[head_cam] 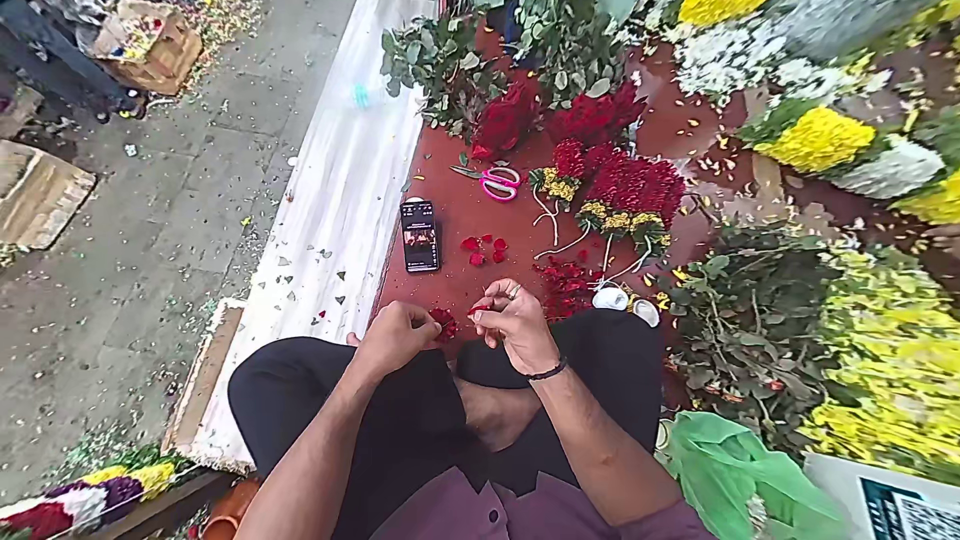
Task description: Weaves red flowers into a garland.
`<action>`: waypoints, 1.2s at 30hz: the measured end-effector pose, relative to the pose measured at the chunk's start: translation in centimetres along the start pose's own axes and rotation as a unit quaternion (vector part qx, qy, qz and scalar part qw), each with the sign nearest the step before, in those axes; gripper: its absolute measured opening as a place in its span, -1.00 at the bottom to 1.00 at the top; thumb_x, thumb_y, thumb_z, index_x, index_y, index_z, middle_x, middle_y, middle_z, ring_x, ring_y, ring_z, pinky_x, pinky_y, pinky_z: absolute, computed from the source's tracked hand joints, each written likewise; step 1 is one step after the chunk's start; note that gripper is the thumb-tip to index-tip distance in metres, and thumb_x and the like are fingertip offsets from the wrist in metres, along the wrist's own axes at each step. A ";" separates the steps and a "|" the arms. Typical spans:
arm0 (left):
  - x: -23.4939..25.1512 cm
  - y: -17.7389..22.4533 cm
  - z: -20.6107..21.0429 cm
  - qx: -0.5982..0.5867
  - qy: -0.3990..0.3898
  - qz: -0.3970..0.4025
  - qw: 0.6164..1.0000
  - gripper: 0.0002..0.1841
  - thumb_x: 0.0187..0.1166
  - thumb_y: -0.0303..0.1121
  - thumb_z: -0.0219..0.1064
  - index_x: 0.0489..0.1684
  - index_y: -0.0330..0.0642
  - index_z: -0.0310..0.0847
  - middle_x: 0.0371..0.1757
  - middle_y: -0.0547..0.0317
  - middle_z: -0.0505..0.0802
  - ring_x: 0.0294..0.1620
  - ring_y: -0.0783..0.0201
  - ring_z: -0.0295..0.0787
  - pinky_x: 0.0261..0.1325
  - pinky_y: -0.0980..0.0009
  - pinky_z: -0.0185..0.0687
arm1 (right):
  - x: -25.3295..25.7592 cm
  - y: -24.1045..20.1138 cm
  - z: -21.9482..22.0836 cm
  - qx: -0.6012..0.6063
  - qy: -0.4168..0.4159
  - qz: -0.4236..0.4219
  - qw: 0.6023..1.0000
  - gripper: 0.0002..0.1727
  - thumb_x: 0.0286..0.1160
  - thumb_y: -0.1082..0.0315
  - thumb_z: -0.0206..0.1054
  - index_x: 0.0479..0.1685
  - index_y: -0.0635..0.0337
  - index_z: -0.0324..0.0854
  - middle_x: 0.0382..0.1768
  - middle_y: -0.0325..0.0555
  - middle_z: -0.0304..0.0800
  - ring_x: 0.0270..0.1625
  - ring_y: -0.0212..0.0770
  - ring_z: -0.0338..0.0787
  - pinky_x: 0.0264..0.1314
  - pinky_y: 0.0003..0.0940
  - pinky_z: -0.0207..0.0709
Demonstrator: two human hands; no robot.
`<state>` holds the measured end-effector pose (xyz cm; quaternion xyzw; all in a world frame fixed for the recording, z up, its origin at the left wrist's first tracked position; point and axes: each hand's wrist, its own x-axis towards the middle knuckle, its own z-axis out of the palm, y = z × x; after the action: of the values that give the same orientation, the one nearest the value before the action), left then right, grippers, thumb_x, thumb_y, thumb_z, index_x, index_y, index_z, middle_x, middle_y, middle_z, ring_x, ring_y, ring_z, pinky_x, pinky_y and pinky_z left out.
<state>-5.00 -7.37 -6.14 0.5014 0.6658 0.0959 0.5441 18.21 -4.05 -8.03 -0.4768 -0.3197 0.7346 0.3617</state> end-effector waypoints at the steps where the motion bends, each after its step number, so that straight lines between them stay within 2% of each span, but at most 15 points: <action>1: 0.0 0.1 0.0 -0.011 -0.004 0.004 1.000 -0.78 0.60 -0.12 0.38 -0.24 0.03 0.90 -0.37 0.33 0.90 -0.33 0.40 0.81 -0.13 0.18 0.75 | -0.3 0.4 0.4 -0.011 -0.008 0.010 1.000 -0.51 0.18 0.64 0.54 0.12 0.29 0.48 -0.33 0.16 0.82 -0.55 -0.16 0.73 -0.67 -0.41 0.51; 7: 0.0 0.5 0.4 -0.045 -0.037 0.024 0.998 -0.79 0.50 -0.19 0.45 -0.09 -0.04 0.89 -0.29 0.29 0.93 -0.31 0.41 0.87 -0.10 0.29 0.84 | -0.1 1.7 1.4 -0.128 0.011 0.029 0.991 -0.42 0.05 0.52 0.69 0.12 0.28 0.52 -0.41 0.06 0.83 -0.60 -0.18 0.71 -0.66 -0.40 0.53; 11: 0.2 0.4 0.6 -0.042 -0.028 0.034 0.998 -0.77 0.50 -0.06 0.50 -0.21 0.01 0.92 -0.36 0.33 0.92 -0.35 0.43 0.85 -0.13 0.28 0.83 | 0.0 2.4 1.4 -0.177 0.018 0.005 0.984 -0.39 -0.03 0.46 0.75 0.11 0.23 0.58 -0.43 -0.03 0.84 -0.50 -0.19 0.77 -0.46 -0.32 0.67; 13: 0.3 0.3 0.7 -0.042 -0.022 0.042 0.998 -0.80 0.50 -0.09 0.51 -0.31 0.03 0.92 -0.42 0.36 0.91 -0.40 0.46 0.82 -0.20 0.30 0.79 | 0.2 2.7 1.2 -0.200 0.012 -0.004 0.980 -0.28 -0.10 0.40 0.79 0.21 0.21 0.58 -0.46 -0.10 0.81 -0.45 -0.21 0.79 -0.32 -0.28 0.75; 15: 0.3 0.2 0.8 -0.043 -0.011 0.047 0.998 -0.84 0.49 -0.15 0.51 -0.37 0.02 0.91 -0.46 0.37 0.89 -0.45 0.47 0.78 -0.26 0.31 0.74 | 0.5 2.9 0.9 -0.221 -0.006 0.007 0.975 -0.09 -0.16 0.33 0.83 0.41 0.14 0.49 -0.45 -0.17 0.68 -0.45 -0.25 0.67 -0.31 -0.30 0.66; 18: 0.3 0.4 0.9 -0.037 0.019 0.021 0.999 -0.86 0.44 -0.18 0.52 -0.45 0.03 0.88 -0.52 0.36 0.84 -0.48 0.43 0.73 -0.30 0.23 0.68 | 0.7 2.3 0.2 -0.231 -0.047 0.047 0.971 0.15 -0.28 0.41 0.82 0.64 0.03 0.33 -0.23 -0.12 0.67 -0.28 -0.18 0.68 -0.21 -0.22 0.67; 21: 0.1 0.7 0.4 -0.017 0.036 -0.011 0.999 -0.85 0.36 -0.18 0.54 -0.54 0.05 0.84 -0.59 0.36 0.79 -0.55 0.40 0.66 -0.38 0.20 0.60 | 0.8 1.7 -0.4 -0.271 -0.067 0.014 0.960 0.18 -0.24 0.37 0.76 0.72 -0.10 0.29 0.18 -0.13 0.69 0.14 -0.11 0.69 0.00 -0.10 0.68; 23: 0.0 0.8 -0.1 -0.010 0.034 -0.029 0.999 -0.84 0.34 -0.18 0.55 -0.57 0.02 0.82 -0.61 0.34 0.78 -0.56 0.38 0.66 -0.39 0.19 0.59 | 1.3 1.9 -0.9 -0.305 -0.106 -0.015 0.946 0.17 -0.14 0.28 0.73 0.78 -0.16 0.23 0.46 -0.19 0.63 0.47 -0.14 0.61 0.33 -0.02 0.61; 24: 0.0 0.8 -0.3 -0.007 0.034 -0.034 0.999 -0.83 0.33 -0.19 0.56 -0.57 0.01 0.81 -0.61 0.33 0.78 -0.56 0.37 0.66 -0.40 0.18 0.59 | 1.5 2.3 -1.1 -0.316 -0.135 -0.023 0.939 0.16 -0.07 0.23 0.74 0.79 -0.15 0.22 0.50 -0.20 0.61 0.51 -0.16 0.61 0.46 -0.02 0.60; 25: 0.0 0.9 -0.6 -0.001 0.034 -0.038 0.999 -0.83 0.32 -0.19 0.56 -0.57 0.00 0.81 -0.60 0.31 0.79 -0.55 0.36 0.67 -0.39 0.17 0.60 | 1.8 2.7 -1.3 -0.321 -0.159 -0.024 0.933 0.10 0.00 0.17 0.73 0.78 -0.13 0.27 0.44 -0.21 0.66 0.42 -0.20 0.69 0.43 -0.06 0.65; 27: 0.1 1.1 -1.4 0.013 0.040 -0.050 0.998 -0.82 0.30 -0.18 0.56 -0.59 -0.01 0.80 -0.59 0.30 0.79 -0.53 0.34 0.69 -0.37 0.14 0.62 | 2.1 3.1 -1.4 -0.324 -0.179 -0.024 0.929 -0.21 0.19 0.10 0.67 0.55 -0.02 0.55 0.15 -0.20 0.83 -0.01 -0.28 0.85 0.07 -0.21 0.78; 28: 0.2 1.2 -1.8 0.018 0.045 -0.054 0.997 -0.81 0.30 -0.18 0.57 -0.61 -0.02 0.78 -0.59 0.29 0.79 -0.53 0.33 0.69 -0.36 0.13 0.61 | 2.1 3.0 -1.4 -0.318 -0.173 -0.031 0.932 -0.45 0.29 0.12 0.62 0.32 0.04 0.72 -0.06 -0.20 0.87 -0.19 -0.32 0.81 -0.06 -0.27 0.73; 30: 0.3 1.3 -2.5 0.019 0.060 -0.056 0.996 -0.78 0.29 -0.20 0.58 -0.66 -0.05 0.75 -0.62 0.26 0.77 -0.54 0.31 0.67 -0.35 0.09 0.59 | 2.0 2.2 -1.6 -0.310 -0.170 -0.068 0.933 -0.81 0.42 0.17 0.54 -0.17 0.07 0.88 -0.25 -0.29 0.90 -0.22 -0.44 0.82 -0.06 -0.37 0.74; 34: 0.3 2.9 -3.2 0.076 0.081 -0.077 0.991 -0.70 0.28 -0.16 0.59 -0.73 -0.07 0.67 -0.67 0.21 0.70 -0.57 0.22 0.61 -0.42 0.03 0.50 | 1.0 0.2 -1.9 -0.275 -0.227 -0.132 0.925 -0.84 0.47 0.20 0.49 -0.30 0.06 0.89 -0.33 -0.34 0.84 -0.23 -0.49 0.76 -0.11 -0.46 0.67; 36: -0.5 5.4 -2.8 0.186 0.048 -0.071 0.979 -0.74 0.27 -0.13 0.53 -0.65 -0.08 0.73 -0.60 0.15 0.76 -0.46 0.10 0.73 -0.33 -0.14 0.61 | 0.3 -1.0 -1.6 -0.225 -0.247 -0.177 0.926 -0.86 0.46 0.27 0.50 -0.29 0.14 0.89 -0.32 -0.29 0.83 -0.20 -0.45 0.77 -0.08 -0.47 0.68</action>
<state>-4.30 -3.97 -1.06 0.5401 0.7315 -0.0449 0.4138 19.84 -3.11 -7.90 -0.2850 -0.6345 0.6622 0.2787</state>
